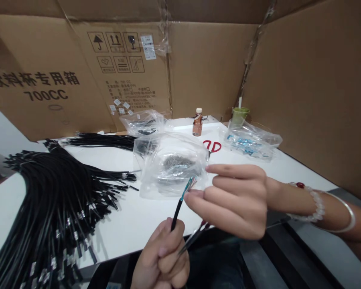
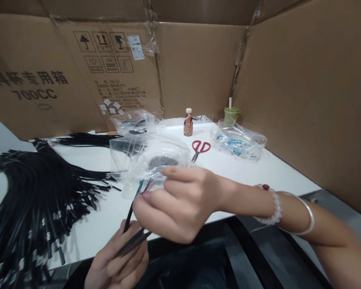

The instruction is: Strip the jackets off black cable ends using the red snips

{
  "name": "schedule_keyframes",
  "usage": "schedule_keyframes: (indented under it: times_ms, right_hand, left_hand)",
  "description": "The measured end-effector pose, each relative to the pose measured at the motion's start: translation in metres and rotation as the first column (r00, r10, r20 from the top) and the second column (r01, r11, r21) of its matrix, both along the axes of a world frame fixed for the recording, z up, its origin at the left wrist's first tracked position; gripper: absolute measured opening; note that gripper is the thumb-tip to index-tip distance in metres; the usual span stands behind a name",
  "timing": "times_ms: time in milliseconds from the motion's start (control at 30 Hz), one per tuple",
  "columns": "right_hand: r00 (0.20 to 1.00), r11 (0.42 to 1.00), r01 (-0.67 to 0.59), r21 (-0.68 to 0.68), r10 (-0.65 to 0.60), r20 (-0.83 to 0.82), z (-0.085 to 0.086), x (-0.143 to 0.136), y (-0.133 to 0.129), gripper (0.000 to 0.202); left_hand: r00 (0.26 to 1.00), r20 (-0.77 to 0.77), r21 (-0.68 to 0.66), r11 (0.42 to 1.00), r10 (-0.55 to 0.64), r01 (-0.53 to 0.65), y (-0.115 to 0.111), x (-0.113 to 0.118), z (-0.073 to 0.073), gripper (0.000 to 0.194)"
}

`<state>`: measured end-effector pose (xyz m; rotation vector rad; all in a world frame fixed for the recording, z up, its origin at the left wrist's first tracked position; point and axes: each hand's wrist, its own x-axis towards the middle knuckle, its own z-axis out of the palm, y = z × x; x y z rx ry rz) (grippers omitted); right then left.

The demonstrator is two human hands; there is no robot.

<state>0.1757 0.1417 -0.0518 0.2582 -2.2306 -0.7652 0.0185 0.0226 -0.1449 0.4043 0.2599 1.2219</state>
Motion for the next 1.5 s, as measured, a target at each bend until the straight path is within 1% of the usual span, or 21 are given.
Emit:
schedule_keyframes:
  times_ms: [33, 67, 100, 133, 167, 200, 233, 267, 300, 333, 367, 400, 433, 500, 567, 633, 800, 967, 1033, 1300, 1500]
  right_hand:
    - [1.000, 0.988, 0.002, -0.155, -0.004, -0.008, -0.002, -0.001, -0.001, 0.029]
    - [0.999, 0.945, -0.019, -0.326, 0.009, -0.032, -0.004, -0.002, -0.002, 0.027]
    - [0.998, 0.865, -0.045, -0.500, 0.017, -0.059, -0.006, -0.004, -0.004, 0.023]
    - [0.997, 0.744, -0.059, -0.666, 0.014, -0.074, -0.009, -0.005, -0.007, 0.023]
    - [0.998, 0.588, -0.057, -0.807, 0.003, -0.069, -0.011, -0.006, -0.010, 0.028]
    - [1.000, 0.412, -0.024, -0.911, -0.005, -0.029, -0.015, -0.006, -0.013, 0.034]
    - [1.000, 0.239, 0.022, -0.971, 0.007, 0.025, -0.018, -0.007, -0.016, 0.037]
    - [0.997, 0.090, 0.060, -0.994, 0.036, 0.063, -0.023, -0.007, -0.020, 0.038]
    - [0.994, -0.023, 0.085, -0.996, 0.074, 0.083, -0.028, -0.006, -0.022, 0.037]
    - [0.991, -0.097, 0.092, -0.991, 0.104, 0.082, -0.034, -0.005, -0.024, 0.034]
    - [0.991, -0.138, 0.085, -0.987, 0.115, 0.070, -0.041, -0.003, -0.026, 0.031]
    - [0.994, -0.155, 0.069, -0.986, 0.099, 0.054, -0.048, -0.001, -0.027, 0.027]
    - [0.997, -0.155, 0.049, -0.987, 0.061, 0.040, -0.055, 0.001, -0.027, 0.024]
    - [0.998, -0.123, 0.023, -0.992, -0.047, 0.029, -0.067, 0.005, -0.025, 0.021]
    - [0.990, -0.084, 0.023, -0.996, -0.138, 0.034, -0.075, 0.008, -0.019, 0.020]
    - [0.983, -0.058, 0.045, -0.997, -0.174, 0.055, -0.081, 0.008, -0.011, 0.018]
    - [0.992, -0.004, 0.016, -1.000, -0.125, 0.016, -0.088, 0.001, 0.011, 0.024]
    - [0.996, 0.024, -0.036, -0.999, -0.083, -0.038, -0.091, 0.000, 0.018, 0.026]
    - [0.996, 0.025, -0.033, -0.999, -0.088, -0.035, -0.091, 0.000, 0.017, 0.026]
    - [0.997, 0.019, -0.009, -1.000, -0.079, -0.010, -0.089, 0.003, 0.017, 0.027]
    - [0.998, -0.001, -0.012, -1.000, -0.068, -0.012, -0.091, 0.003, 0.017, 0.026]
  left_hand:
    - [0.987, -0.106, -0.016, 0.992, 0.119, -0.122, -0.001, 0.001, -0.001, 0.060]
    - [0.939, -0.228, -0.015, 0.963, 0.259, -0.270, -0.001, 0.001, -0.002, 0.056]
    - [0.849, -0.347, 0.014, 0.907, 0.399, -0.421, -0.001, 0.001, -0.003, 0.052]
    - [0.727, -0.449, 0.063, 0.830, 0.519, -0.554, -0.001, 0.001, -0.004, 0.049]
    - [0.597, -0.524, 0.123, 0.748, 0.608, -0.653, -0.001, 0.000, -0.006, 0.046]
    - [0.481, -0.574, 0.183, 0.676, 0.663, -0.714, -0.001, 0.000, -0.007, 0.045]
    - [0.397, -0.605, 0.228, 0.628, 0.690, -0.744, 0.000, -0.001, -0.009, 0.044]
    - [0.349, -0.625, 0.256, 0.606, 0.698, -0.753, 0.001, -0.001, -0.010, 0.045]
    - [0.332, -0.639, 0.272, 0.607, 0.694, -0.747, 0.003, -0.001, -0.012, 0.045]
    - [0.340, -0.648, 0.280, 0.628, 0.682, -0.727, 0.004, -0.001, -0.014, 0.046]
    - [0.361, -0.656, 0.282, 0.659, 0.663, -0.698, 0.006, -0.001, -0.016, 0.047]
    - [0.388, -0.664, 0.279, 0.694, 0.639, -0.664, 0.008, 0.000, -0.018, 0.048]
    - [0.419, -0.671, 0.273, 0.729, 0.612, -0.627, 0.011, 0.000, -0.020, 0.049]
    - [0.467, -0.681, 0.260, 0.783, 0.564, -0.566, 0.016, 0.002, -0.023, 0.048]
    - [0.490, -0.687, 0.241, 0.805, 0.536, -0.542, 0.023, 0.004, -0.025, 0.048]
    - [0.504, -0.692, 0.225, 0.818, 0.517, -0.530, 0.030, 0.006, -0.027, 0.048]
    - [0.551, -0.670, 0.155, 0.820, 0.496, -0.550, 0.044, 0.016, -0.028, 0.047]
    - [0.616, -0.620, 0.106, 0.830, 0.486, -0.547, 0.049, 0.020, -0.032, 0.044]
    - [0.631, -0.609, 0.102, 0.836, 0.480, -0.539, 0.049, 0.020, -0.032, 0.044]
    - [0.635, -0.607, 0.097, 0.838, 0.477, -0.536, 0.049, 0.021, -0.028, 0.042]
    - [0.630, -0.611, 0.111, 0.840, 0.479, -0.531, 0.048, 0.020, -0.031, 0.041]
